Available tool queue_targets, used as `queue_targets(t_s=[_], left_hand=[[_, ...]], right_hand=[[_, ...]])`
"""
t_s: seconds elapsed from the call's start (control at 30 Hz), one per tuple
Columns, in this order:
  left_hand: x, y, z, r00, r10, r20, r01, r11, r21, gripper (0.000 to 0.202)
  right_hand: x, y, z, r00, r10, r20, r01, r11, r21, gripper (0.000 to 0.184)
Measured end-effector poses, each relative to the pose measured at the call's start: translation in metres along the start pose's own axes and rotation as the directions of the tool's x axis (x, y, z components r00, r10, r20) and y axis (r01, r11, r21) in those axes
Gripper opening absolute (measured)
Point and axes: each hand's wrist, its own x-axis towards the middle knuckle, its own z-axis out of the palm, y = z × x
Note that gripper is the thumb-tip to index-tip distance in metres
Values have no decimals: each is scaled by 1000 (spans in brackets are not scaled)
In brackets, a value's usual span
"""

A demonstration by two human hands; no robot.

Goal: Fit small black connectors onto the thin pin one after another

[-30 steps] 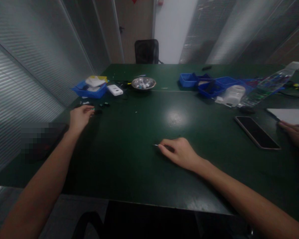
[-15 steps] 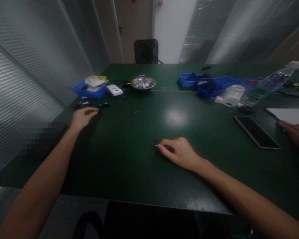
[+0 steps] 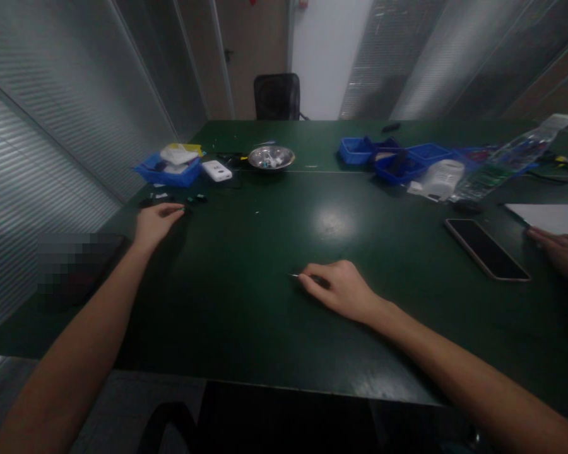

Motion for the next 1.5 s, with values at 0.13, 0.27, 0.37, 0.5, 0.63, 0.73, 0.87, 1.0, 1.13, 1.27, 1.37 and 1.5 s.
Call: queue_targets(t_s=[0.13,0.27,0.37,0.5,0.63,0.73,0.87,1.0,1.13,1.27,1.37,1.5], left_hand=[[1,-2,1,998,-65,24,66,997,-38,36],[3,-5,3,995,-88,36,90,994,-54,39],[3,-7,4,995,-84,48,87,994,-67,40],[4,-7,3,996,-78,50,80,995,-51,37],[3,-6,1,996,-81,32,81,997,-4,34],[2,-3,0,996,-89,16,88,996,29,31],[1,3,-3,997,-79,15,77,992,99,32],[3,2,-2,992,-117,43,115,992,57,33],[9,-4,5,985,-172,35,172,985,-3,35],[12,-6,9,981,-188,50,190,980,-57,32],[10,-5,7,982,-183,48,186,980,-65,33],[2,0,2,988,-152,5,152,988,6,33]], right_hand=[[0,0,0,1000,-2,0,2,1000,-5,42],[0,1,1,1000,-8,-2,8,1000,-14,41],[0,1,1,1000,-5,2,5,1000,-10,41],[-1,0,-1,1000,-8,11,8,1000,0,42],[-1,-1,-2,1000,-5,15,5,1000,10,43],[0,-1,-1,1000,-8,6,8,1000,8,43],[0,0,1,1000,-5,3,5,1000,-13,41],[0,0,1,1000,-3,2,3,1000,-22,41],[-1,-2,-1,1000,0,1,0,1000,-16,41],[0,-1,-1,1000,-1,12,1,1000,-9,41],[0,0,0,1000,-5,9,6,1000,-4,41],[0,0,0,1000,-3,7,3,1000,-5,40]])
